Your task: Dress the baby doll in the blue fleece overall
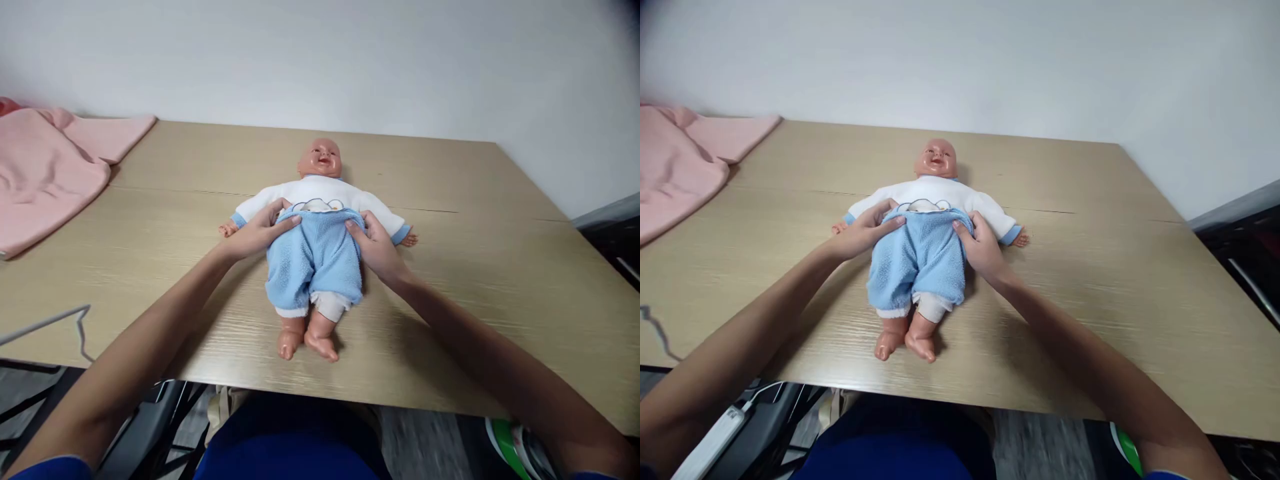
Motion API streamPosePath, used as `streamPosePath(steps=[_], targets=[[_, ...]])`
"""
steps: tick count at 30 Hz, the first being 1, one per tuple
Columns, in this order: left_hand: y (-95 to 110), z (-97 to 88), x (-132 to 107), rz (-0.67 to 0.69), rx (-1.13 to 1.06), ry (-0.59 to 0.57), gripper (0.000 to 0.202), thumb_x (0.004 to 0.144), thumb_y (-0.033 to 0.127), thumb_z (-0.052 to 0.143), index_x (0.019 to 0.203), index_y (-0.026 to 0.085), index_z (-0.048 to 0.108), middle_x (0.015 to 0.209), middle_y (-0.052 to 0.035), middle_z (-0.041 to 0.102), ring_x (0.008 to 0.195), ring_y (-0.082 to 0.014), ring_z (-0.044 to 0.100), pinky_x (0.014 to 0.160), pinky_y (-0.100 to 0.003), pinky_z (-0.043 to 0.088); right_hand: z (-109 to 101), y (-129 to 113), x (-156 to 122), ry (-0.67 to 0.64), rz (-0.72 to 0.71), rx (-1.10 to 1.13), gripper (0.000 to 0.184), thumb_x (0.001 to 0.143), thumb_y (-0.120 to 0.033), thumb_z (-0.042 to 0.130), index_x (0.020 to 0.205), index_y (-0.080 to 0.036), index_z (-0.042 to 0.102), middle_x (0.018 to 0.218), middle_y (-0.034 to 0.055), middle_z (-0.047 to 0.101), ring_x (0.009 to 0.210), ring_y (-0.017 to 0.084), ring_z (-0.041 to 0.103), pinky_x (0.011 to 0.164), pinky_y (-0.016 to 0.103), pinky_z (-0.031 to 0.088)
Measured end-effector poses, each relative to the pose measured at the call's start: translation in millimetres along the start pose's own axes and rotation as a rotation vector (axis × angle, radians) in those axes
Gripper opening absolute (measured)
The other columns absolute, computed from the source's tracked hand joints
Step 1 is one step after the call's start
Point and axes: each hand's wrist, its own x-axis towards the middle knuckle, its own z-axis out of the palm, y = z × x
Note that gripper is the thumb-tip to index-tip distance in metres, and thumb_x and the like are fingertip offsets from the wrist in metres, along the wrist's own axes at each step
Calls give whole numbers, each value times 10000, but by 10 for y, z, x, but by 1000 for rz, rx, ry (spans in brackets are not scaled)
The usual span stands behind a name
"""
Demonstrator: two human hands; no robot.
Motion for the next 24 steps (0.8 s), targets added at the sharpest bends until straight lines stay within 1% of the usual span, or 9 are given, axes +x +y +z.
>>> streamPosePath(steps=[2,4,6,8,11,13,16,21,24], targets=[[6,-96,148,-84,-54,-115,620,846,695,925,1105,200,657,934,13,606,798,-156,546,719,-273,430,-7,19,23,8,3,-13,373,1038,-607,680,1006,-262,544,900,-11,534,847,206,518,804,354,462],[49,-186,223,-140,-40,-177,637,818,669,952,1146,192,686,912,12,623,774,-155,554,697,-270,420,-24,-14,-6,58,-77,-141,324,1048,-555,693,993,-261,568,902,4,564,881,229,540,855,378,476],[137,-248,228,-107,86,-175,555,821,630,961,1035,199,686,820,32,560,720,-147,504,645,-268,366,-41,-77,-54,134,-207,-287,242,1052,-470,697,989,-260,596,996,47,623,1006,269,587,985,421,479],[250,-280,194,-3,259,-146,462,874,588,928,937,210,671,828,19,550,765,-164,513,668,-278,385,-51,-136,-86,168,-267,-344,187,1061,-422,674,1001,-264,594,1045,63,636,1040,280,601,1023,433,469],[367,-299,178,117,373,-148,386,966,575,838,992,225,679,957,-19,612,889,-203,559,783,-308,469,-49,-147,-58,126,-179,-292,212,1098,-462,623,1026,-276,552,892,4,551,825,229,526,831,387,454],[361,-314,248,95,343,-159,389,986,584,820,1035,236,654,891,-1,585,819,-192,530,742,-302,456,-47,-95,10,97,-107,-212,266,1102,-517,622,1029,-278,531,839,-21,476,754,205,451,735,366,406],[254,-350,471,4,249,-208,437,955,612,853,1045,238,647,803,25,554,739,-176,511,679,-279,435,-64,8,131,40,-8,-64,390,1057,-638,667,1014,-278,523,869,-16,477,792,198,463,727,346,419],[111,-407,791,-65,99,-390,466,895,618,902,1050,208,742,998,-40,689,912,-219,652,815,-301,562,-139,50,211,-55,162,33,556,925,-793,745,1024,-274,573,933,4,561,869,213,522,779,340,486],[101,-444,765,-94,93,-380,410,847,542,957,1006,225,750,905,-24,657,802,-193,614,687,-267,517,-196,4,169,-58,139,-7,540,917,-767,774,965,-262,589,888,-3,546,827,204,502,738,335,452]])
